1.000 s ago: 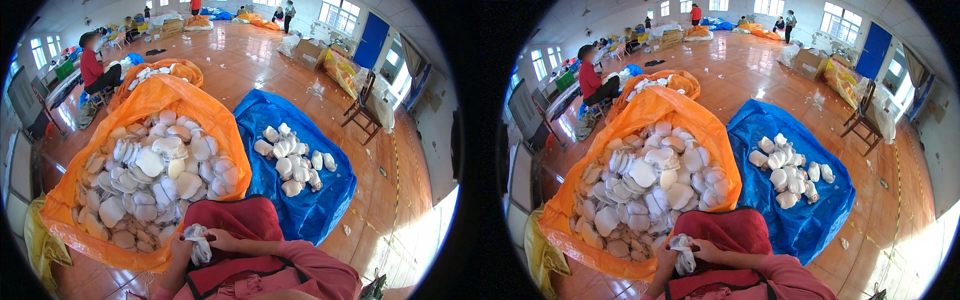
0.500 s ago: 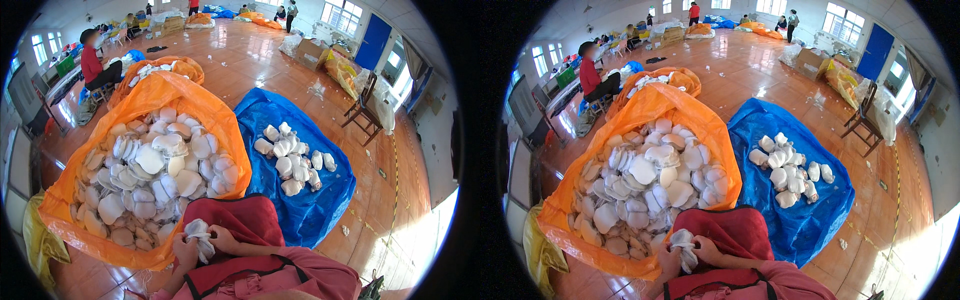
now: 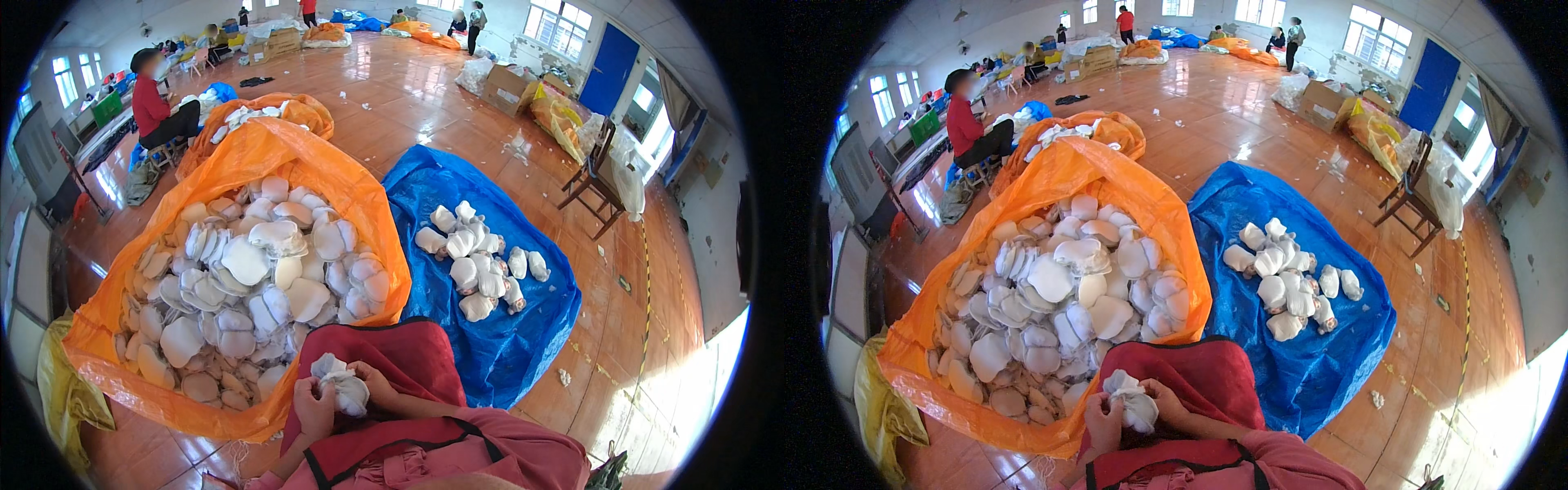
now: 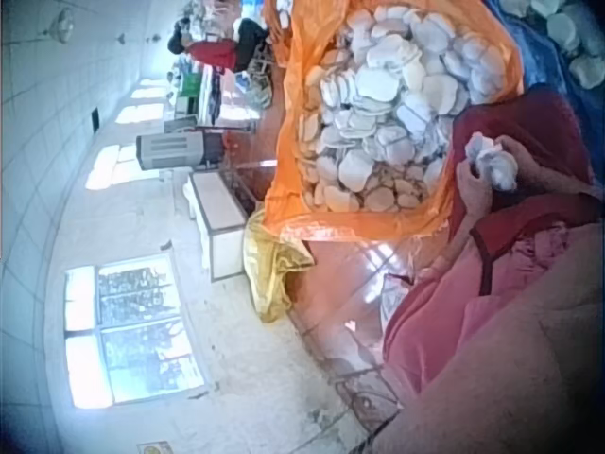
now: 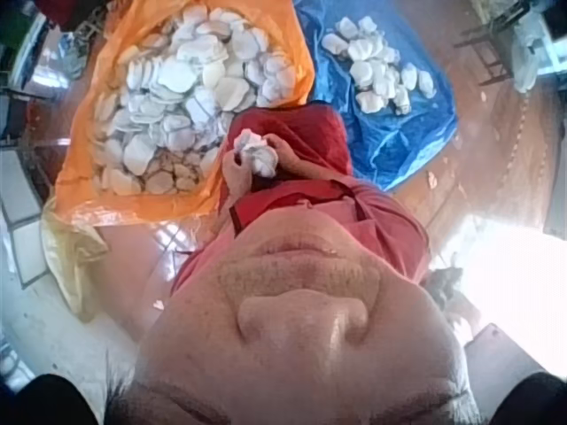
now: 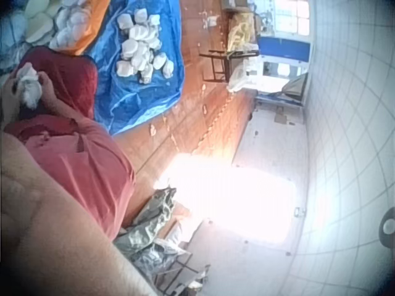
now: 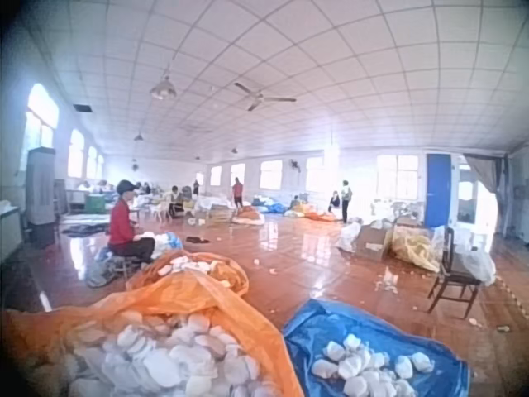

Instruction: The person assembles small white plush toys by hand. They pick a flat white fabric piece, insert a stuffed body, and close the opening, then place the finished toy on a blue tarp. The process is repeated for multiple units.

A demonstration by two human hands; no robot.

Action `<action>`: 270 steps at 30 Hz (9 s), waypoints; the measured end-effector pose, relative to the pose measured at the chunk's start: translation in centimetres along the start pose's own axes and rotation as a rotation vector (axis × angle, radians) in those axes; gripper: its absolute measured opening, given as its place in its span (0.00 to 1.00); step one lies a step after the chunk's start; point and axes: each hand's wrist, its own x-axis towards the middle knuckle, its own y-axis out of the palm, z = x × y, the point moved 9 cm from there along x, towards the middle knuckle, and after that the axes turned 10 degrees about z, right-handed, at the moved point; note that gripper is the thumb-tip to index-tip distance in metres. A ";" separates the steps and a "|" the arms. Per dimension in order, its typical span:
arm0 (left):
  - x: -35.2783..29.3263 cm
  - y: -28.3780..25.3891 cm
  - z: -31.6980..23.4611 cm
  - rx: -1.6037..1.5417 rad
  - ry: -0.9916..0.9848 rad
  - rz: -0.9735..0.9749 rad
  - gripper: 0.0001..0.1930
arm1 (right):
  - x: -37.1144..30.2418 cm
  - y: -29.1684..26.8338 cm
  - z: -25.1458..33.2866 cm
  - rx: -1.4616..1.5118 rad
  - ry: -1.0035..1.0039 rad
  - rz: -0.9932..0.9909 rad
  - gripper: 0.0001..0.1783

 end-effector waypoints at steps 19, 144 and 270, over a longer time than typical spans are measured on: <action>0.2 -0.2 0.8 -0.092 -0.050 -0.006 0.13 | -1.3 3.0 -0.4 0.034 0.130 0.045 0.13; 2.9 1.0 -11.3 0.227 0.671 0.792 0.12 | -0.9 6.9 14.9 -1.395 -0.554 0.552 0.20; 8.5 6.7 -1.5 -0.868 -0.263 0.482 0.09 | 1.5 -5.0 15.2 0.035 -0.215 -0.418 0.18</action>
